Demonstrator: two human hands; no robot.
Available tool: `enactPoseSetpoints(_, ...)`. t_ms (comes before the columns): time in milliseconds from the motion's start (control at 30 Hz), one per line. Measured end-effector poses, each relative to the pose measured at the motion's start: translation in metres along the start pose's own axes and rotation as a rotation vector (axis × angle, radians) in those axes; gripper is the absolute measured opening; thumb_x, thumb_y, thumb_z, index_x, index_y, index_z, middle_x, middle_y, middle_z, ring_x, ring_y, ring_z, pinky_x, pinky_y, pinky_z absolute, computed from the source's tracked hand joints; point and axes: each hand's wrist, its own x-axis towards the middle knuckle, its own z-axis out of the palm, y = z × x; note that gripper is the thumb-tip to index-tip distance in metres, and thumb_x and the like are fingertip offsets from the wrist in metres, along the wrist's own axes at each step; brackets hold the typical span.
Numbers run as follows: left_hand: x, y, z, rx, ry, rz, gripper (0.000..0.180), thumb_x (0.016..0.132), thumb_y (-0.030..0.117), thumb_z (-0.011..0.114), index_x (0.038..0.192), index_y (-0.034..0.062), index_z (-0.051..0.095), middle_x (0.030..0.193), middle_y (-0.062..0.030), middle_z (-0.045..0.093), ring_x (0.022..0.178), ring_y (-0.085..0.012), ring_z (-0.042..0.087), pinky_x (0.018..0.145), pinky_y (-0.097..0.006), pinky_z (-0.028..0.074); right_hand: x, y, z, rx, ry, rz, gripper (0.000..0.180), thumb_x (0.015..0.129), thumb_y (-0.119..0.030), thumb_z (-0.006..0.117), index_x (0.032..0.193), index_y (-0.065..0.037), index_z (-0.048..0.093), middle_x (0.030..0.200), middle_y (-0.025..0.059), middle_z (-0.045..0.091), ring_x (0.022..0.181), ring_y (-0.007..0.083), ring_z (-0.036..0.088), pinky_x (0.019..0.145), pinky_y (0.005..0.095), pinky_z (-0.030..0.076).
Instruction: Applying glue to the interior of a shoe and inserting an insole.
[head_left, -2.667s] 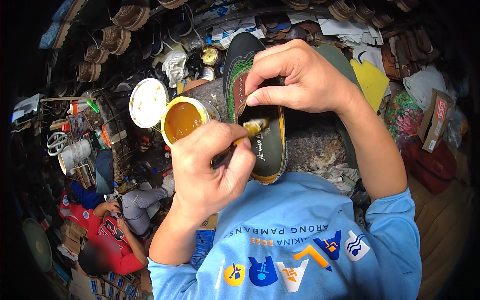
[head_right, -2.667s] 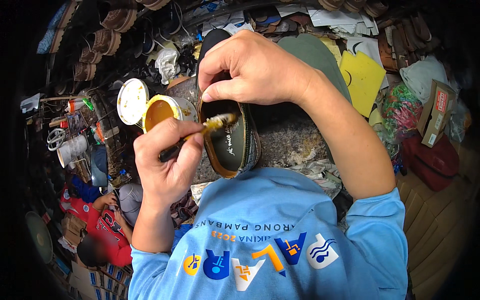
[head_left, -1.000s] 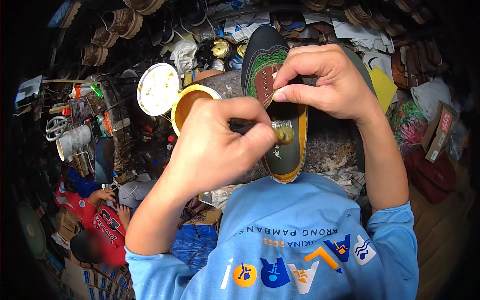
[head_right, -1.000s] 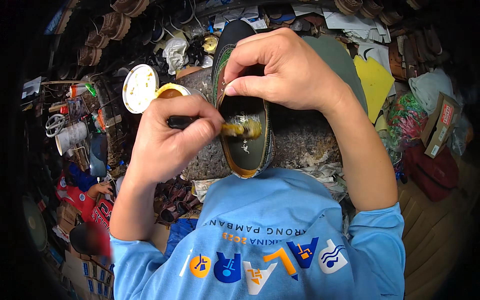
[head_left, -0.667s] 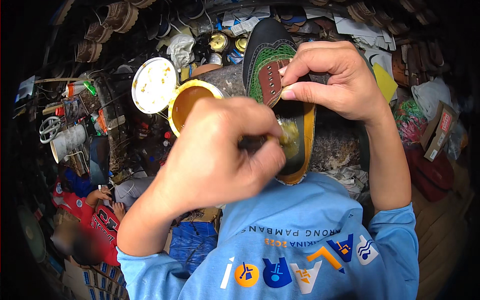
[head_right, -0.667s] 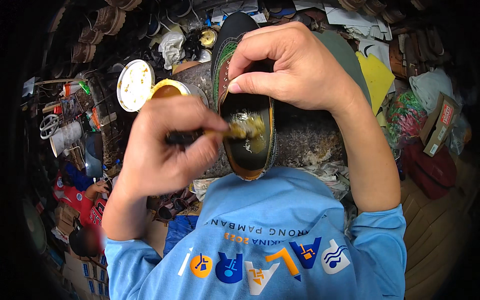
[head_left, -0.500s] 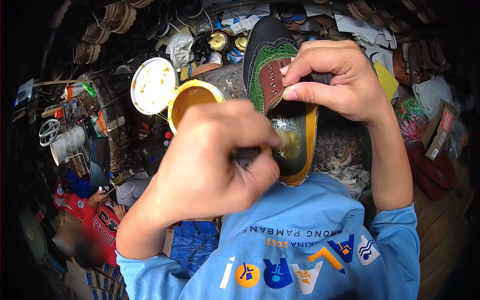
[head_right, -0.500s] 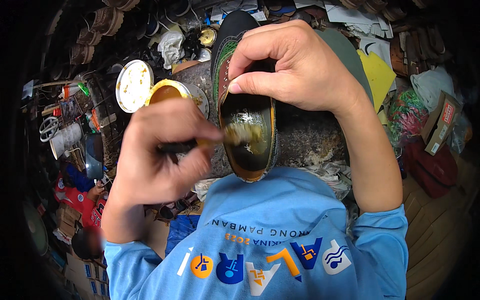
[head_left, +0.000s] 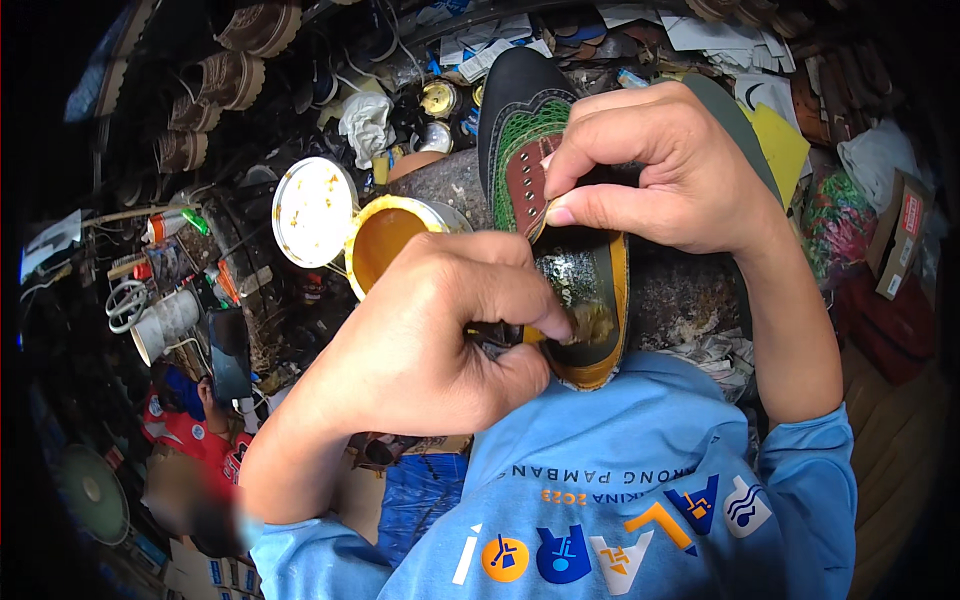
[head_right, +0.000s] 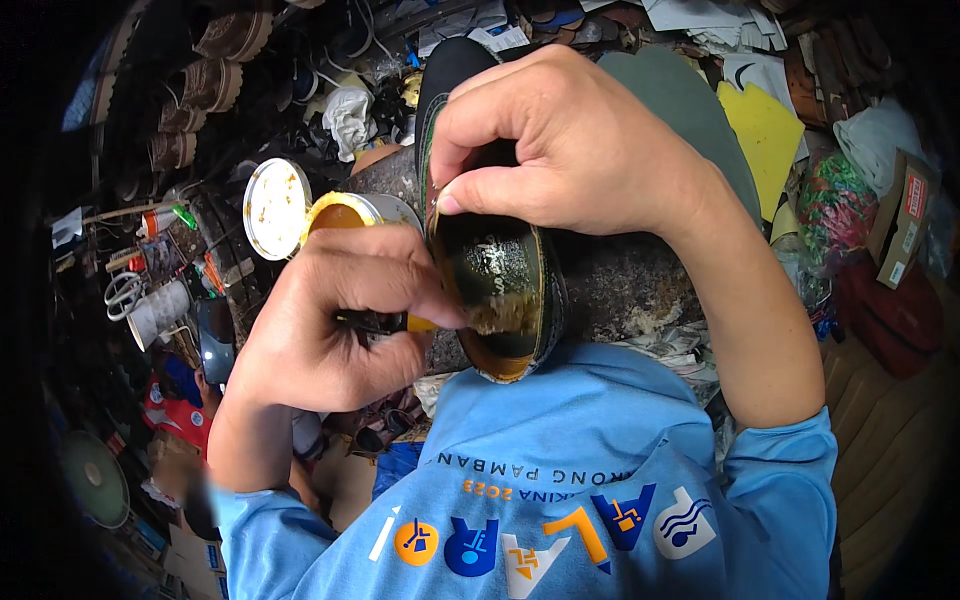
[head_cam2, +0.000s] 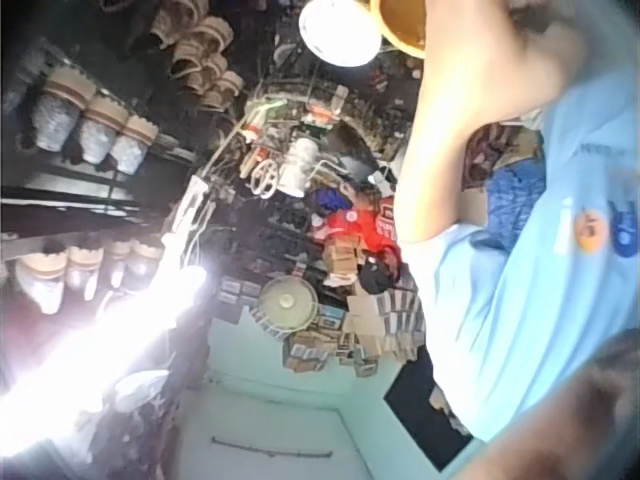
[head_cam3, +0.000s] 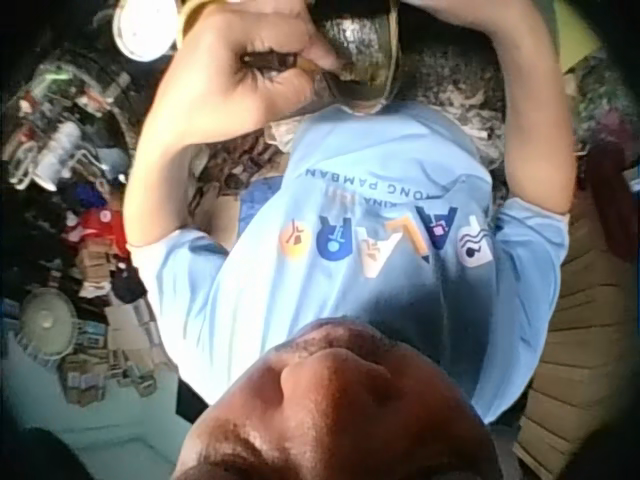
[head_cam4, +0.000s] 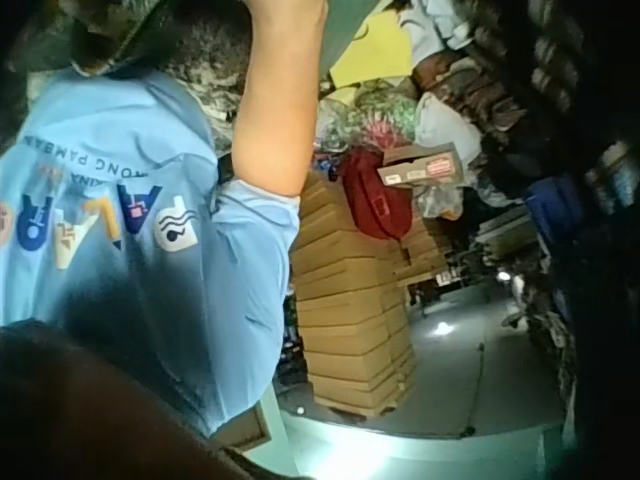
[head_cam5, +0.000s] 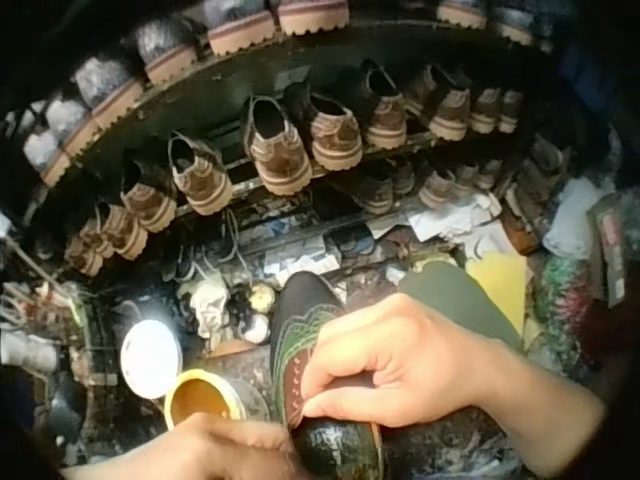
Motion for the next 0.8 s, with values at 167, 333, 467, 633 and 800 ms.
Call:
enactPoseSetpoints(167, 0.011, 0.009, -0.005, 0.015, -0.176, -0.011, 0.029, 0.062, -0.002, 0.068, 0.090, 0.0000, 0.079, 0.085, -0.0101, 0.069, 0.080, -0.0275, 0.070, 0.072, -0.036, 0.055, -0.001, 0.003, 0.001, 0.036, 0.029, 0.026, 0.014, 0.078, -0.014, 0.078, 0.083, -0.002, 0.072, 0.078, 0.0115, 0.070, 0.073, 0.0267, 0.069, 0.066, 0.0376, 0.052)
enactPoseSetpoints(333, 0.024, 0.018, -0.009, 0.093, -0.287, -0.012, 0.028, 0.063, -0.002, 0.070, 0.089, 0.0008, 0.079, 0.085, -0.0097, 0.068, 0.078, -0.0275, 0.069, 0.069, -0.036, 0.054, 0.000, 0.003, 0.004, 0.053, 0.040, 0.023, 0.014, 0.076, -0.015, 0.075, 0.082, -0.003, 0.072, 0.074, 0.0134, 0.069, 0.071, 0.0283, 0.069, 0.066, 0.0387, 0.053)
enactPoseSetpoints(467, 0.032, 0.028, -0.011, 0.166, -0.331, -0.010, 0.020, 0.066, 0.000, 0.071, 0.085, -0.0002, 0.077, 0.077, -0.0145, 0.063, 0.071, -0.0361, 0.066, 0.065, -0.043, 0.054, -0.001, 0.007, 0.006, 0.055, 0.057, -0.010, 0.013, 0.075, -0.015, 0.073, 0.081, -0.003, 0.073, 0.072, 0.0132, 0.069, 0.069, 0.0284, 0.069, 0.065, 0.0387, 0.053)
enactPoseSetpoints(633, 0.034, 0.038, -0.014, 0.364, -0.314, 0.020, 0.030, 0.060, -0.004, 0.069, 0.088, 0.0028, 0.078, 0.083, -0.0109, 0.063, 0.075, -0.0294, 0.066, 0.065, -0.038, 0.052, -0.001, 0.009, 0.005, 0.032, 0.061, -0.015, 0.012, 0.074, -0.013, 0.071, 0.082, -0.005, 0.075, 0.069, 0.0123, 0.069, 0.065, 0.0281, 0.069, 0.064, 0.0383, 0.054)
enactPoseSetpoints(800, 0.030, 0.039, -0.004, 0.622, -0.137, 0.116, 0.032, 0.061, -0.008, 0.067, 0.091, 0.0023, 0.076, 0.087, -0.0132, 0.061, 0.075, -0.0321, 0.064, 0.062, -0.041, 0.052, -0.002, 0.008, 0.005, 0.034, 0.069, 0.004, 0.011, 0.075, -0.013, 0.072, 0.083, -0.006, 0.076, 0.069, 0.0118, 0.070, 0.065, 0.0276, 0.070, 0.065, 0.0378, 0.054)
